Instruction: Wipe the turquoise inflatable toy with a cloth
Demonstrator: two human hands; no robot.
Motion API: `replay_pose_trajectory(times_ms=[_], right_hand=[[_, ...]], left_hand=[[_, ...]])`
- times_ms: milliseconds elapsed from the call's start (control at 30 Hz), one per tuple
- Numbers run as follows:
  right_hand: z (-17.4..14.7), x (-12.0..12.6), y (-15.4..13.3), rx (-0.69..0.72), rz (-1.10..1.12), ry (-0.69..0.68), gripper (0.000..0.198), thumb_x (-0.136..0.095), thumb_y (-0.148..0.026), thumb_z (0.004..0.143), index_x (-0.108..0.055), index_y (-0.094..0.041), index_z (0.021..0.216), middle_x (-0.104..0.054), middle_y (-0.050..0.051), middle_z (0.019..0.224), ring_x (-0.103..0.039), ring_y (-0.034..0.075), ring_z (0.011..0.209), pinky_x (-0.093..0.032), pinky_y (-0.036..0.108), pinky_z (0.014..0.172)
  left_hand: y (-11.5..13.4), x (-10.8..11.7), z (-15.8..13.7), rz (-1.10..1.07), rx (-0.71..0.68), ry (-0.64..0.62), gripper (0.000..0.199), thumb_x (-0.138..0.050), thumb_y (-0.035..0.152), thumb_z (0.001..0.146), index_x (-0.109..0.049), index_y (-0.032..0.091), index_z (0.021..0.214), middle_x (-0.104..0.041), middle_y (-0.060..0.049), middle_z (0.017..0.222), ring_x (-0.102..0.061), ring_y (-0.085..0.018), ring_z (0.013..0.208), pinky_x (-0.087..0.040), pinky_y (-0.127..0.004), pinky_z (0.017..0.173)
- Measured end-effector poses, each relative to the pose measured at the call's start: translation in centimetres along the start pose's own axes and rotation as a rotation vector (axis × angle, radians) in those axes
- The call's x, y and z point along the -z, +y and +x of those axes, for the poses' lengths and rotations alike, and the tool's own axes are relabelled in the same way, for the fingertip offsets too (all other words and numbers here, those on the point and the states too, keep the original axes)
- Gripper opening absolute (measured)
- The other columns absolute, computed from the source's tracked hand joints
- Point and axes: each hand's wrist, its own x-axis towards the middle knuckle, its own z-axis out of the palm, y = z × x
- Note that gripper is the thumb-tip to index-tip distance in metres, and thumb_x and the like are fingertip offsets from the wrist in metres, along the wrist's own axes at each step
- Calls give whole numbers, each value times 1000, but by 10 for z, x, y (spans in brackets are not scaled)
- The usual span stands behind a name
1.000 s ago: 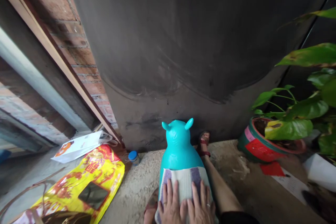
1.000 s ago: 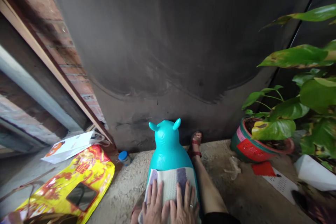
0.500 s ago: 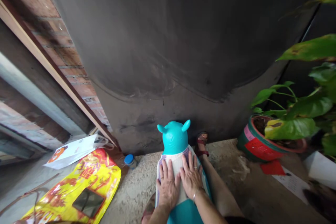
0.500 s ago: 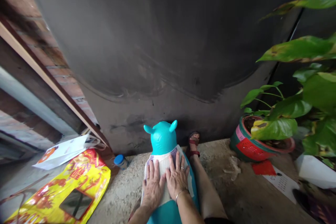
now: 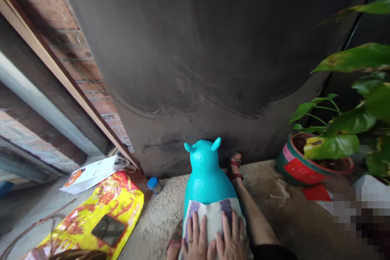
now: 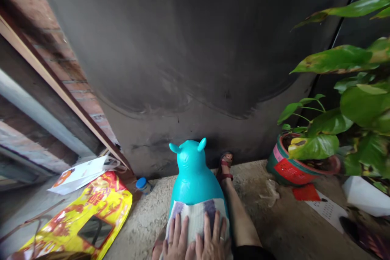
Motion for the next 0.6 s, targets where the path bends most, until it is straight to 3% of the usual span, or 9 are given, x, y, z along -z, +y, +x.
replay_pose_trajectory(times_ms=[100, 200, 367, 467, 600], right_hand=[[42, 14, 4, 38, 77, -87, 53, -31, -39, 97, -27, -29, 149, -15, 6, 159, -14, 34, 145, -39, 60, 105], [91, 25, 6, 93, 178, -154, 53, -22, -42, 99, -14, -31, 151, -1, 3, 160, -5, 28, 147, -32, 58, 111], [145, 35, 1, 84, 220, -206, 53, -19, -43, 100, -9, -32, 151, -1, -2, 161, -5, 24, 147, -29, 51, 114], [138, 42, -3, 49, 208, -194, 54, -21, -44, 100, -11, -31, 151, -8, 1, 161, -16, 25, 146, -36, 48, 110], [77, 34, 0, -34, 148, -171, 58, -28, -43, 98, -17, -21, 151, -16, 12, 158, -26, 33, 142, -42, 49, 104]], left_hand=[[14, 19, 22, -17, -41, 26, 55, -39, 44, 90, -24, 33, 142, -25, -8, 156, -28, -29, 144, -42, -55, 104], [33, 40, 51, -50, -21, 15, 57, -34, 43, 93, -15, 31, 145, -16, -10, 159, -17, -31, 147, -33, -61, 110], [53, 60, 87, -100, -7, -5, 60, -32, 44, 94, -7, 30, 146, -6, -12, 161, -3, -33, 149, -23, -66, 112], [51, 69, 87, -132, 0, -49, 61, -34, 45, 93, -7, 30, 146, -3, -11, 161, -1, -32, 149, -23, -66, 113], [35, 63, 57, -141, -82, -77, 60, -38, 44, 92, -13, 33, 145, -10, -7, 160, -9, -31, 148, -24, -63, 114]])
